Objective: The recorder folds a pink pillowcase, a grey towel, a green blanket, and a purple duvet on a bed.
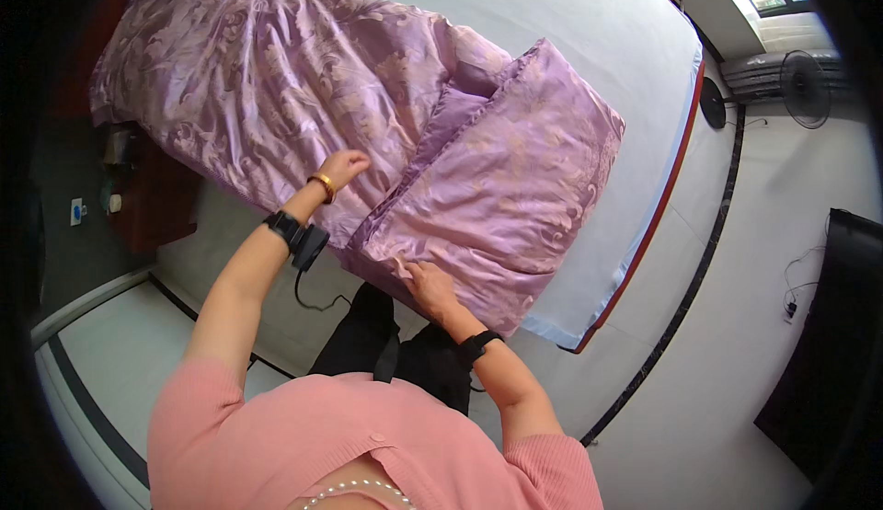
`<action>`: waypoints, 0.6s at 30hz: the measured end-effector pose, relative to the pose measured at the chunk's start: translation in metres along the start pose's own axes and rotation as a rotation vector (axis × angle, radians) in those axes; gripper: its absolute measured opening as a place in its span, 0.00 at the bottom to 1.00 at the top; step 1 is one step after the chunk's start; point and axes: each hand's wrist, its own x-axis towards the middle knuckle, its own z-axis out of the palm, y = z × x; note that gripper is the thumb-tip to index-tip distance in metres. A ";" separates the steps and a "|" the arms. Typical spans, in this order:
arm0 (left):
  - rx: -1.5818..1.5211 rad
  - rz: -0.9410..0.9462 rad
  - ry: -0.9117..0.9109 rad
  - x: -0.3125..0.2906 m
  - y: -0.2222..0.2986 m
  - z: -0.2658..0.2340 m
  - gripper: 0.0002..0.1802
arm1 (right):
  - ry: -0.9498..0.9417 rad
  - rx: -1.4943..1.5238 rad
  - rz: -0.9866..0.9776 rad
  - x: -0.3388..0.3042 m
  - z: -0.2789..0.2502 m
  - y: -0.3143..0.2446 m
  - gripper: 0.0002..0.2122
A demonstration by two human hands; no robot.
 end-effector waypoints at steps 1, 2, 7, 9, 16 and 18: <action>0.059 0.039 -0.002 0.016 0.002 -0.003 0.13 | -0.007 -0.003 0.008 0.001 0.000 -0.003 0.12; 0.096 0.064 0.008 0.031 0.010 -0.004 0.13 | -0.014 -0.044 -0.033 0.003 -0.002 -0.006 0.12; 0.128 0.141 -0.038 0.092 0.057 -0.001 0.13 | 0.105 -0.104 -0.242 0.040 -0.002 -0.020 0.14; 0.328 0.251 0.008 0.111 0.074 0.005 0.13 | 0.207 -0.202 -0.350 0.065 0.001 -0.025 0.13; 0.424 0.384 -0.002 0.166 0.099 0.015 0.22 | -0.132 -0.406 -0.158 0.114 0.019 -0.032 0.14; 0.450 0.334 -0.065 0.184 0.109 0.024 0.26 | -0.176 -0.359 -0.159 0.116 0.020 -0.033 0.08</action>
